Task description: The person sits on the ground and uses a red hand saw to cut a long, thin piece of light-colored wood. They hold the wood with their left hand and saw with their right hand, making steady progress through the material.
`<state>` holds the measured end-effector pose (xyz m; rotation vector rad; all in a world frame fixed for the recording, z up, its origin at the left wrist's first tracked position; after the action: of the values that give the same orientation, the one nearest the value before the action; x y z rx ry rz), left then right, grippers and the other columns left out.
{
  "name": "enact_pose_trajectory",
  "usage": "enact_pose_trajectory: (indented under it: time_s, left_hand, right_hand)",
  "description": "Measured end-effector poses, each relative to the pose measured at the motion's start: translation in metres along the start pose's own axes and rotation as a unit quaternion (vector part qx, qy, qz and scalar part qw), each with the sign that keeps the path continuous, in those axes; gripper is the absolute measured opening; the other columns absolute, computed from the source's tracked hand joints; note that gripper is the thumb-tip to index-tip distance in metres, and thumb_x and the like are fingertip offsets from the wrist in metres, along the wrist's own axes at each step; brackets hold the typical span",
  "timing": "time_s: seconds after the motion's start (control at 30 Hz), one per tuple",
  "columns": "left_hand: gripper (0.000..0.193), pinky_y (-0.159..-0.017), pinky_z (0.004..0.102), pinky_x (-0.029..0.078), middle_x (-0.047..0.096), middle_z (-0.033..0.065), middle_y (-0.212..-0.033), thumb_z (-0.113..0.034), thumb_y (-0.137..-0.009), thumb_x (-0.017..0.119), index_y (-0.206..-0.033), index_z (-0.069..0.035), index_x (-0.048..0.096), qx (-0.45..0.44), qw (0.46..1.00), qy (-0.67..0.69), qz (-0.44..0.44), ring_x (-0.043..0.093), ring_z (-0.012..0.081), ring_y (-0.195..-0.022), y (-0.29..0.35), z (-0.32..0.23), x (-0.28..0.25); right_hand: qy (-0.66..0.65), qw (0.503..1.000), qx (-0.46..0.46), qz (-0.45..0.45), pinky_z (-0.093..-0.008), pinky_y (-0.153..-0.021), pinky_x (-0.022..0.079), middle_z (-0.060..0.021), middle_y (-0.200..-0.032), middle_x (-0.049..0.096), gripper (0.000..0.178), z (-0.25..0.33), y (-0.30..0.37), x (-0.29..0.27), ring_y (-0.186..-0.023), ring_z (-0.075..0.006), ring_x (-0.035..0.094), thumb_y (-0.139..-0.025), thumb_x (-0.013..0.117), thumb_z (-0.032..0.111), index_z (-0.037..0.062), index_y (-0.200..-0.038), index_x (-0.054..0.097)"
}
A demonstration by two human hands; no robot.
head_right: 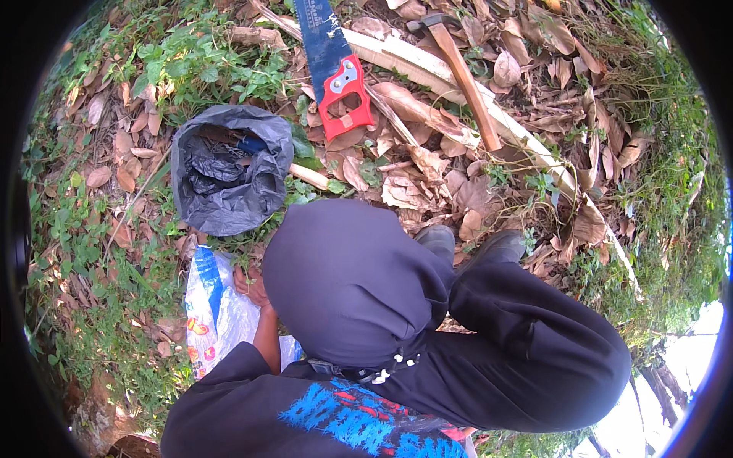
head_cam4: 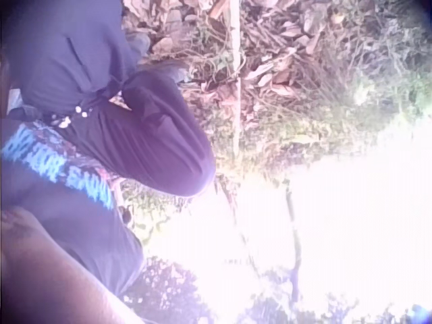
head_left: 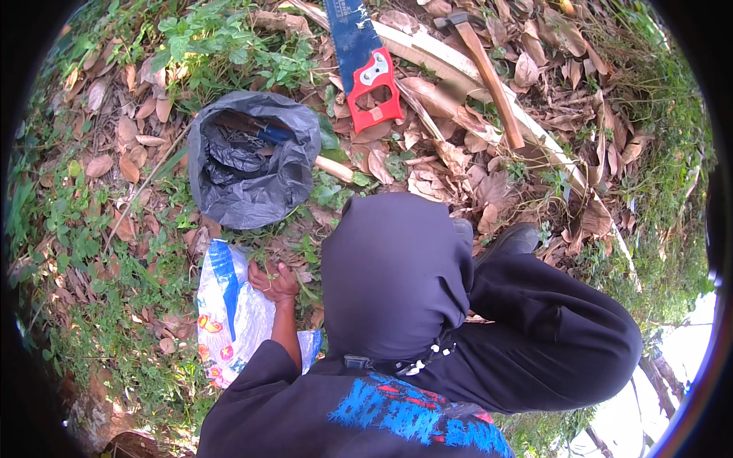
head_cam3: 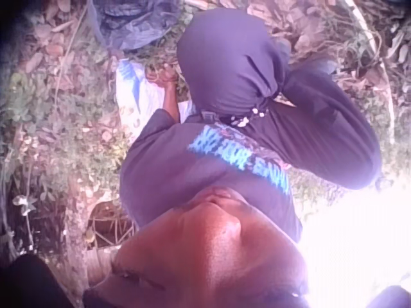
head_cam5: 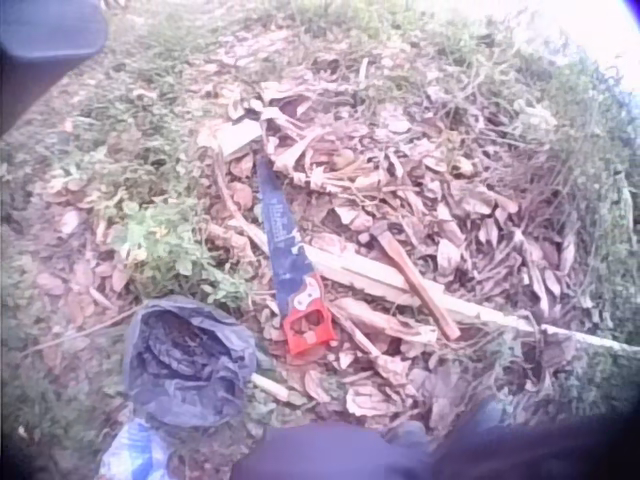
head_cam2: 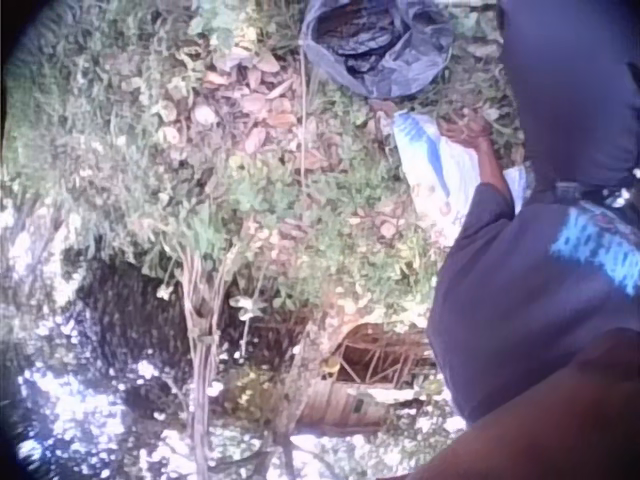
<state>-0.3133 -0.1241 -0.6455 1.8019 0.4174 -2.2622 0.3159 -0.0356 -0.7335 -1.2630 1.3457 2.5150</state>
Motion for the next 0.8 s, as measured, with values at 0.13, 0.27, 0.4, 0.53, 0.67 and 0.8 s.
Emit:
enact_pose_trajectory:
  time_s: [0.13, 0.27, 0.4, 0.53, 0.67, 0.8]
  left_hand:
    - [0.047, -0.105, 0.059, 0.033, 0.046, 0.0256, -0.14, -0.038, -0.098, 0.044, -0.124, -0.004, 0.063, -0.021, 1.0, 0.019, 0.013, 0.043, 0.0446, -0.127, -0.002, 0.003, 0.0]
    - [0.046, -0.103, 0.0588, 0.035, 0.046, 0.026, -0.138, -0.036, -0.098, 0.044, -0.126, -0.002, 0.061, 0.008, 1.0, 0.0, -0.01, 0.044, 0.0448, -0.124, -0.007, -0.007, -0.007]
    - [0.047, -0.102, 0.0587, 0.036, 0.047, 0.0259, -0.136, -0.036, -0.099, 0.044, -0.13, -0.003, 0.057, 0.014, 0.999, 0.014, -0.028, 0.044, 0.0447, -0.124, -0.008, -0.005, -0.014]
    - [0.048, -0.103, 0.0588, 0.035, 0.046, 0.026, -0.137, -0.037, -0.1, 0.043, -0.132, -0.004, 0.055, 0.004, 0.999, 0.049, -0.01, 0.044, 0.0445, -0.125, -0.011, -0.009, -0.015]
    - [0.047, -0.104, 0.059, 0.034, 0.046, 0.0257, -0.138, -0.038, -0.1, 0.043, -0.131, -0.006, 0.056, 0.005, 0.999, 0.053, 0.007, 0.044, 0.0444, -0.125, -0.01, -0.004, -0.011]
    - [0.048, -0.106, 0.0585, 0.033, 0.045, 0.0258, -0.14, -0.04, -0.099, 0.044, -0.131, -0.007, 0.057, -0.01, 1.0, 0.023, 0.014, 0.043, 0.0434, -0.127, -0.001, -0.002, -0.011]
  right_hand:
    - [-0.001, 1.0, 0.029, 0.006, -0.0347, -0.063, 0.047, -0.0087, -0.079, 0.06, 0.018, -0.035, 0.029, -0.017, -0.065, -0.0205, 0.057, -0.096, 0.062, 0.021, 0.0053, -0.105, 0.063]
    - [0.006, 0.998, 0.061, 0.008, -0.0346, -0.063, 0.047, -0.0087, -0.079, 0.06, 0.018, -0.073, 0.056, -0.04, -0.066, -0.0205, 0.058, -0.096, 0.062, 0.021, 0.0054, -0.105, 0.063]
    - [0.015, 0.996, 0.093, 0.002, -0.0344, -0.063, 0.047, -0.0087, -0.08, 0.061, 0.018, -0.111, 0.086, -0.067, -0.066, -0.0204, 0.058, -0.096, 0.062, 0.021, 0.0055, -0.106, 0.063]
    - [0.02, 0.992, 0.125, -0.009, -0.0343, -0.064, 0.048, -0.0087, -0.08, 0.061, 0.018, -0.15, 0.115, -0.088, -0.067, -0.0203, 0.058, -0.096, 0.062, 0.02, 0.0055, -0.106, 0.063]
    - [0.024, 0.988, 0.147, -0.03, -0.0342, -0.064, 0.048, -0.0086, -0.081, 0.061, 0.018, -0.184, 0.134, -0.108, -0.067, -0.0203, 0.058, -0.096, 0.062, 0.02, 0.0056, -0.106, 0.063]
    - [0.035, 0.989, 0.13, -0.062, -0.0341, -0.064, 0.048, -0.0086, -0.081, 0.061, 0.018, -0.217, 0.117, -0.142, -0.067, -0.0202, 0.058, -0.096, 0.062, 0.02, 0.0057, -0.106, 0.063]
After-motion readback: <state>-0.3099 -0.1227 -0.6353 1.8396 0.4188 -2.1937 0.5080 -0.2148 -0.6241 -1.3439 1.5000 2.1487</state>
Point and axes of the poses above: each hand's wrist, its own y-axis away from the middle knuckle, its own x-axis out of the palm, z = x × y, the point moved 10 cm from there along -y, towards the middle knuckle
